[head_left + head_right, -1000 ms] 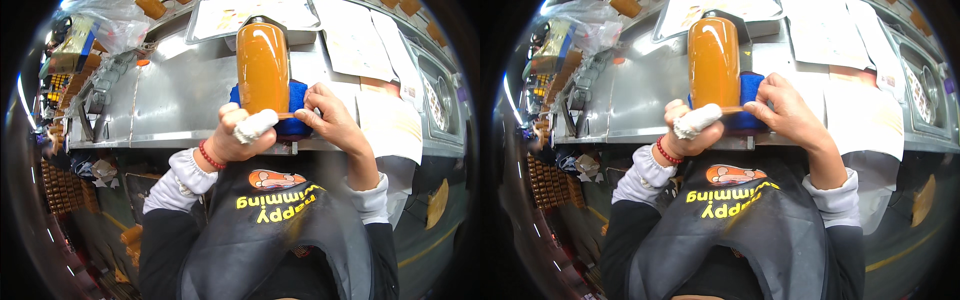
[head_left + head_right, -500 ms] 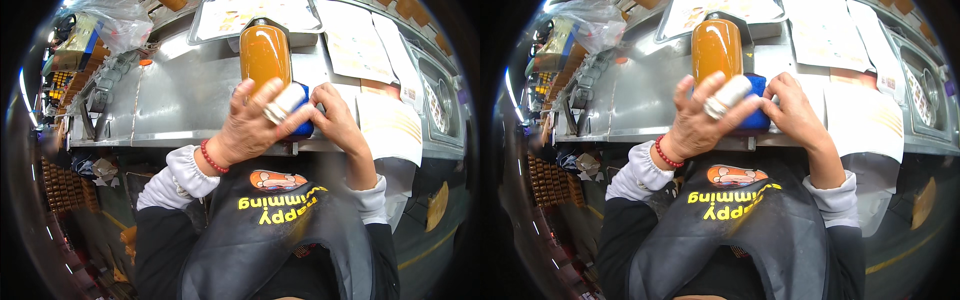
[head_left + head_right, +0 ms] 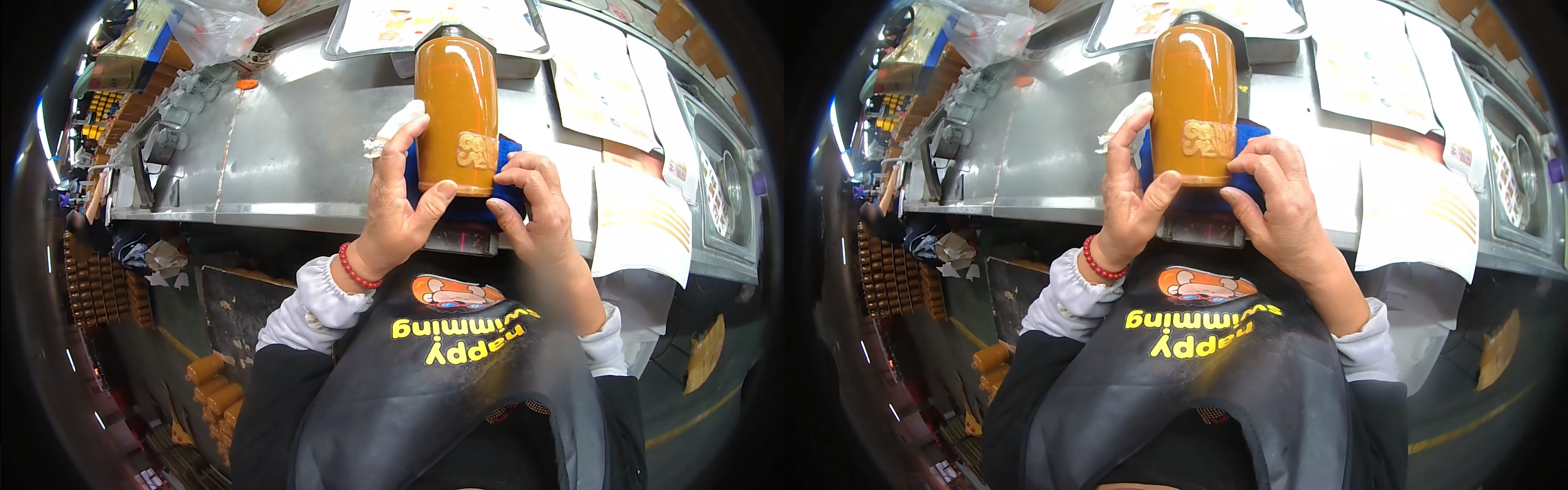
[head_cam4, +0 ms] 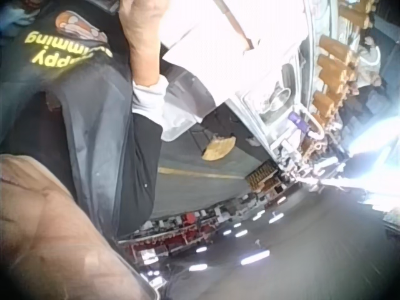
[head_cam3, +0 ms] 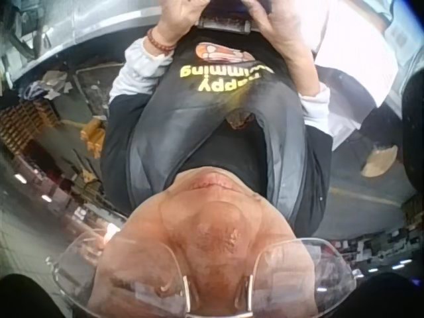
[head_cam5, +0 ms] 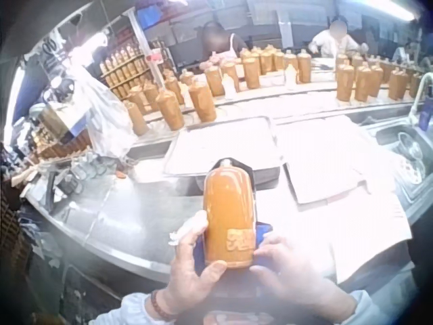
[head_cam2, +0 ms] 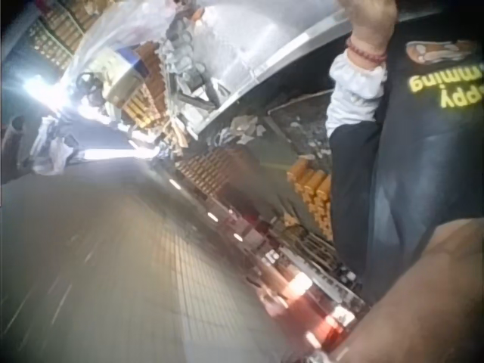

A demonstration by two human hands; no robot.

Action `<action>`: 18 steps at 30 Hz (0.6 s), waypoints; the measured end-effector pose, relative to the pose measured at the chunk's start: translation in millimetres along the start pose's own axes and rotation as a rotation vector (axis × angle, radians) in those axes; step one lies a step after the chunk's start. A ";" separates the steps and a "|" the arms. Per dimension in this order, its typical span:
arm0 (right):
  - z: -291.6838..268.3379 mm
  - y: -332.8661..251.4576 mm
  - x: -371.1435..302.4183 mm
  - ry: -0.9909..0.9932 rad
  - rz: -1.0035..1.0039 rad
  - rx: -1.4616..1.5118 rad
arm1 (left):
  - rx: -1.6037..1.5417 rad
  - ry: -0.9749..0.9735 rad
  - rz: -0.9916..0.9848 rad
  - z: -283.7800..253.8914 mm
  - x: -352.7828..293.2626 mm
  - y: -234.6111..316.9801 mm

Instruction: The person applies adhesive labels to amber-colored bottles, smoothing each label with a green card and peeling off backing layers. They handle multiple bottles one at a time, rotating them to align and press the labels, then place finished bottles aside.

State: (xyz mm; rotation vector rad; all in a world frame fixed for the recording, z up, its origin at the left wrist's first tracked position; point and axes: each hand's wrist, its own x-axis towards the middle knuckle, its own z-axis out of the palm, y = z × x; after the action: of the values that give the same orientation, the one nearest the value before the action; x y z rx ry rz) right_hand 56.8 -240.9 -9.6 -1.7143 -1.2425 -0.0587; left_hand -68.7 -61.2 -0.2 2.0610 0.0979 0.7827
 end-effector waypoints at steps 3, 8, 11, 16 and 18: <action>0.9 -0.6 0.7 0.004 -0.003 -0.004 | 0.053 -0.008 0.009 2.5 2.6 2.7; 3.0 -0.7 0.8 0.013 0.005 0.004 | 0.155 -0.014 0.046 3.0 7.2 7.7; 5.1 -1.0 1.1 0.022 0.003 0.043 | 0.070 0.085 0.081 1.9 -1.5 -3.4; 7.3 1.3 -0.1 0.018 0.016 0.079 | 0.805 0.066 0.658 -9.7 -24.8 -5.7; 7.7 0.2 0.4 0.004 0.019 0.075 | 0.849 0.057 0.697 -6.8 -25.2 -7.8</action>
State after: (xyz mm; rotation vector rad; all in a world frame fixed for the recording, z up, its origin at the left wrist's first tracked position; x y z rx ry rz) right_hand 53.5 -235.1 -13.5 -1.6599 -1.2104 -0.0039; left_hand -90.9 -60.5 -16.0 2.9283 -0.3344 1.3896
